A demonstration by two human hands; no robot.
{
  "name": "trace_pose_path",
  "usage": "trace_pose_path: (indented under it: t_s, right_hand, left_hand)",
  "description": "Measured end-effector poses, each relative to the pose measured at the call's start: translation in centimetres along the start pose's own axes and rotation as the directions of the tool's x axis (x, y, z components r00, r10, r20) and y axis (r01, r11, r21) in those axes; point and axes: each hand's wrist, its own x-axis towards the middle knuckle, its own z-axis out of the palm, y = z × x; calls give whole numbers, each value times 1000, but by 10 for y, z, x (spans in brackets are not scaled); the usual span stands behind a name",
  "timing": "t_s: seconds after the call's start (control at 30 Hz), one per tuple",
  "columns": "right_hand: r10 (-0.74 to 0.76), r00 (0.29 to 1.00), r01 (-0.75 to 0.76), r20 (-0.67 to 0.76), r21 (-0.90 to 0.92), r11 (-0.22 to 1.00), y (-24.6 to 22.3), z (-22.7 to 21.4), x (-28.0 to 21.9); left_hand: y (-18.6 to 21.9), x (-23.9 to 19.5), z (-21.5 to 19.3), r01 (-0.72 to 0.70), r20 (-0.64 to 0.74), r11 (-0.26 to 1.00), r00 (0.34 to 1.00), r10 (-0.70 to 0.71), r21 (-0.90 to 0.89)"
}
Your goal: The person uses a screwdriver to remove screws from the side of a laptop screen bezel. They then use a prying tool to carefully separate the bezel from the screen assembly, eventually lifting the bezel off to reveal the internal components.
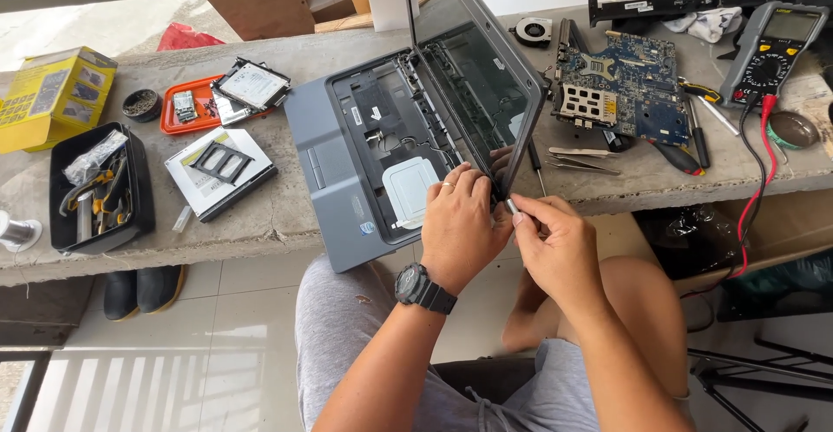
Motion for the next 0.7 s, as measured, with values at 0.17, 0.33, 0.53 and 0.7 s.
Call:
trace_pose_path:
  t_s: [0.17,0.33,0.53,0.7]
  right_hand:
    - [23,1000,-23,-3,17,1000,-1,0,0]
    - [29,1000,-30,6,20,999,4,0,1]
    - [37,999,-36,14,-4,999,1,0,1]
    - [6,1000,-7,-16,-49,999,2,3,2]
  left_hand:
    - [1,0,-3,-4,22,1000,1000,4,6]
    - [2,1,-5,6,49,1000,999,-7,19]
    - [1,1,-4,-6,49,1000,999,5,14]
    - [1,1,-3,-10,40,1000,999,10,20]
